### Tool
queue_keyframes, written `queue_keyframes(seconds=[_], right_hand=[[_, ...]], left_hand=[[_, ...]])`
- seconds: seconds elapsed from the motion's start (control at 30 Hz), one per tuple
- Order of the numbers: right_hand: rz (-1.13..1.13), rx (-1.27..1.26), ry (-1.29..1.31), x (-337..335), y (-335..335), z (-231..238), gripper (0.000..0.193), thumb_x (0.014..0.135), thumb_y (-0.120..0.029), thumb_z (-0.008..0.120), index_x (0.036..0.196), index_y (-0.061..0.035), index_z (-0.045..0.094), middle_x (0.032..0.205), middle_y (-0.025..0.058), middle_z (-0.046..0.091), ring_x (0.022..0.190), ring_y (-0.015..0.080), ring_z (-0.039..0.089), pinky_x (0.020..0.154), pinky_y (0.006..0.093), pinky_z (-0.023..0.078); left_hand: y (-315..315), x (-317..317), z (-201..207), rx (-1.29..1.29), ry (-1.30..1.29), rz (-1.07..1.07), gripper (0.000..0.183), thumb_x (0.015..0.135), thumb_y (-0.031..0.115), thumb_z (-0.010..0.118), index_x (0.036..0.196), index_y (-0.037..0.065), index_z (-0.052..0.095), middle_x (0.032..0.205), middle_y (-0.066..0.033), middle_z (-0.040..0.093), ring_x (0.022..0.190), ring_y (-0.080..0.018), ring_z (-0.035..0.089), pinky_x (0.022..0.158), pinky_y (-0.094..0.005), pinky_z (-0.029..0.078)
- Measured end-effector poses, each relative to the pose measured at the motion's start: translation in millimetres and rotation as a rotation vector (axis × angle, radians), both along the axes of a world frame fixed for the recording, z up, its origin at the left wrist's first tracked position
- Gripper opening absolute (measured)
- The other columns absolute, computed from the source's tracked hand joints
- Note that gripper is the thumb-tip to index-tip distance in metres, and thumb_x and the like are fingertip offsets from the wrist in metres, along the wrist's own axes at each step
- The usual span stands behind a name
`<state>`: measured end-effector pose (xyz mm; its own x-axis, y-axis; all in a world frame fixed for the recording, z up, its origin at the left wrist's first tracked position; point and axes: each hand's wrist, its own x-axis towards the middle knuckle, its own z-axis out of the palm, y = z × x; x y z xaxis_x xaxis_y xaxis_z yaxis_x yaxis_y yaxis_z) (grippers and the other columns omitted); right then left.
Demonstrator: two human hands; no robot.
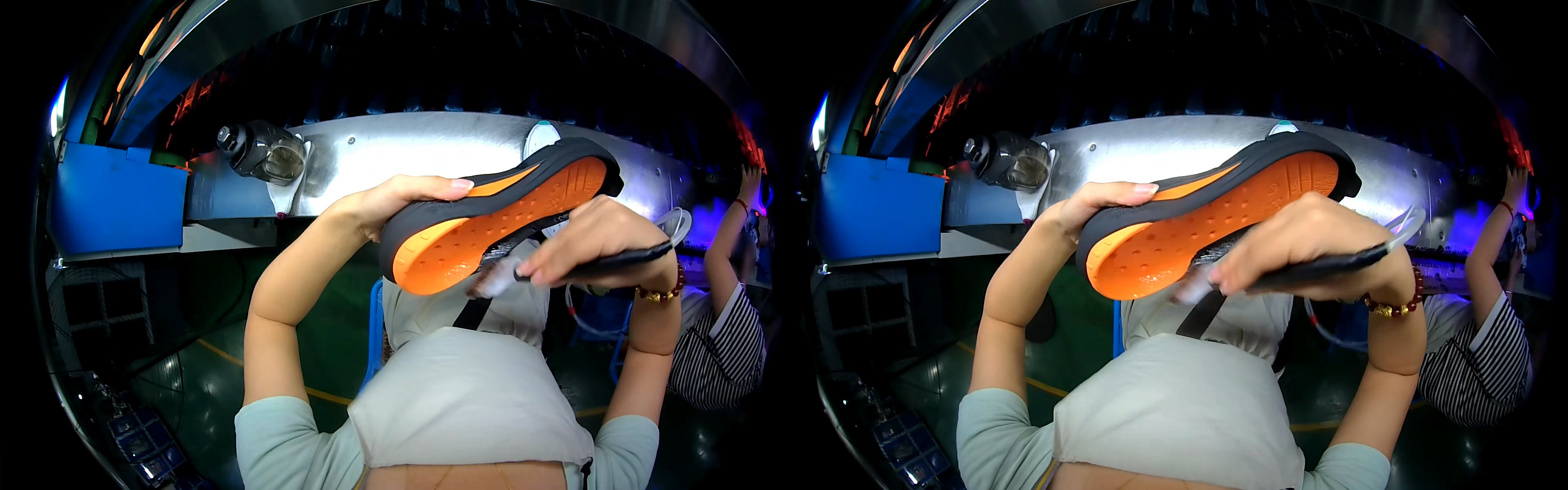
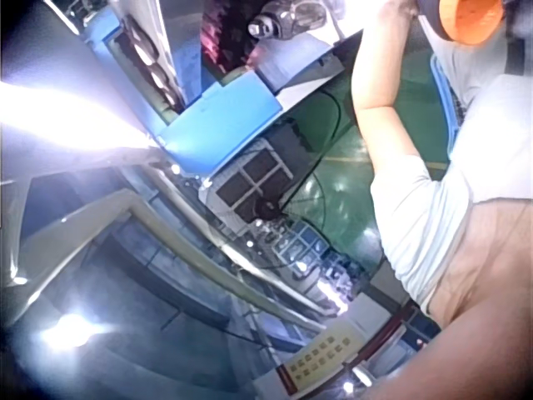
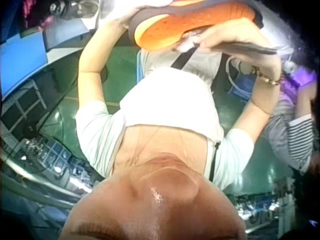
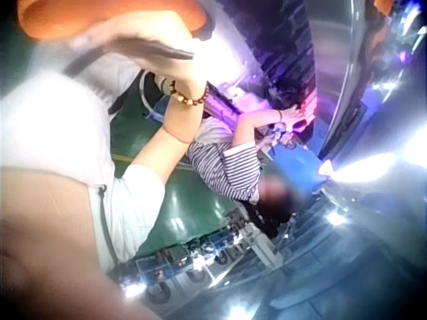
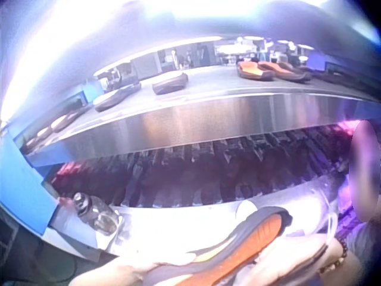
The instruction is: The person repeatedly picks up orange shoe soles from a conveyor belt and uses a brush to apply a dark coating to the edges and surface. The person holds each sole, paints it, and places it back on the moving belt. The task is performed continuously throughout the clip.
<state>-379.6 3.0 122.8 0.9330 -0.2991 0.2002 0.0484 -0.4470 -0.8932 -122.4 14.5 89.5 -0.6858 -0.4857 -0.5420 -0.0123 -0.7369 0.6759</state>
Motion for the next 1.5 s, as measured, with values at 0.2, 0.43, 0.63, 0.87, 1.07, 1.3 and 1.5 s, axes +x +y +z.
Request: queue_keyframes(seconds=[0.2,0.43,0.63,0.87,1.07,1.3,1.5], right_hand=[[0.018,-0.132,0.126,-5,-4,-3,0.017,0.069,-0.007,0.064,0.086,-0.0046,0.064,0.089,0.0107,0.064,0.077,0.0203,0.064,0.057,0.0224,0.045],[-0.228,0.051,-0.019,-22,5,-26,0.016,0.069,-0.005,0.066,0.084,-0.0021,0.065,0.088,0.0128,0.064,0.080,0.0219,0.063,0.072,0.0282,0.049],[-0.430,0.120,-0.144,-30,1,-22,0.018,0.066,0.002,0.066,0.084,-0.0011,0.064,0.087,0.0125,0.064,0.083,0.0227,0.062,0.074,0.0297,0.050],[-0.408,0.209,-0.132,-45,6,-14,0.018,0.066,0.002,0.065,0.084,-0.0012,0.064,0.089,0.0124,0.063,0.085,0.0234,0.062,0.074,0.0287,0.049],[-0.343,0.073,-0.004,-51,2,-14,0.019,0.065,0.005,0.065,0.083,-0.0016,0.064,0.087,0.0135,0.064,0.084,0.0227,0.062,0.075,0.0306,0.049],[-0.475,0.209,0.132,-62,-10,-31,0.018,0.066,0.001,0.066,0.084,0.0006,0.064,0.087,0.0126,0.064,0.083,0.0189,0.061,0.075,0.0279,0.048],[-0.539,0.169,0.003,2,4,-6,0.012,0.075,-0.010,0.061,0.079,0.0006,0.064,0.069,0.0062,0.062,0.061,0.0109,0.058,0.056,0.0200,0.045]], left_hand=[[5,8,3,-0.098,-0.081,-0.047,0.051,0.078,0.040,0.053,0.104,-0.005,0.053,0.091,-0.0161,0.059,0.075,-0.0154,0.058,0.067,-0.0234,0.047],[16,22,10,-0.138,-0.088,0.094,0.048,0.078,0.038,0.053,0.101,-0.004,0.054,0.089,-0.0149,0.060,0.072,-0.0140,0.058,0.065,-0.0219,0.046],[24,47,-19,0.054,0.163,0.334,0.040,0.079,0.030,0.051,0.098,-0.006,0.055,0.083,-0.0137,0.062,0.066,-0.0136,0.060,0.061,-0.0199,0.048],[30,65,-27,-0.017,0.111,0.346,0.039,0.078,0.025,0.050,0.101,-0.007,0.053,0.088,-0.0153,0.061,0.072,-0.0154,0.061,0.065,-0.0212,0.048],[33,65,-23,-0.082,0.294,0.282,0.040,0.078,0.024,0.050,0.103,-0.007,0.052,0.091,-0.0155,0.061,0.075,-0.0159,0.061,0.068,-0.0213,0.048],[29,54,-21,-0.062,0.270,0.289,0.046,0.077,0.024,0.049,0.111,-0.007,0.047,0.097,-0.0160,0.059,0.081,-0.0170,0.060,0.073,-0.0228,0.047],[16,12,-15,-0.169,0.068,0.289,0.046,0.080,0.029,0.046,0.112,-0.004,0.046,0.098,-0.0170,0.057,0.084,-0.0206,0.058,0.079,-0.0291,0.045]])
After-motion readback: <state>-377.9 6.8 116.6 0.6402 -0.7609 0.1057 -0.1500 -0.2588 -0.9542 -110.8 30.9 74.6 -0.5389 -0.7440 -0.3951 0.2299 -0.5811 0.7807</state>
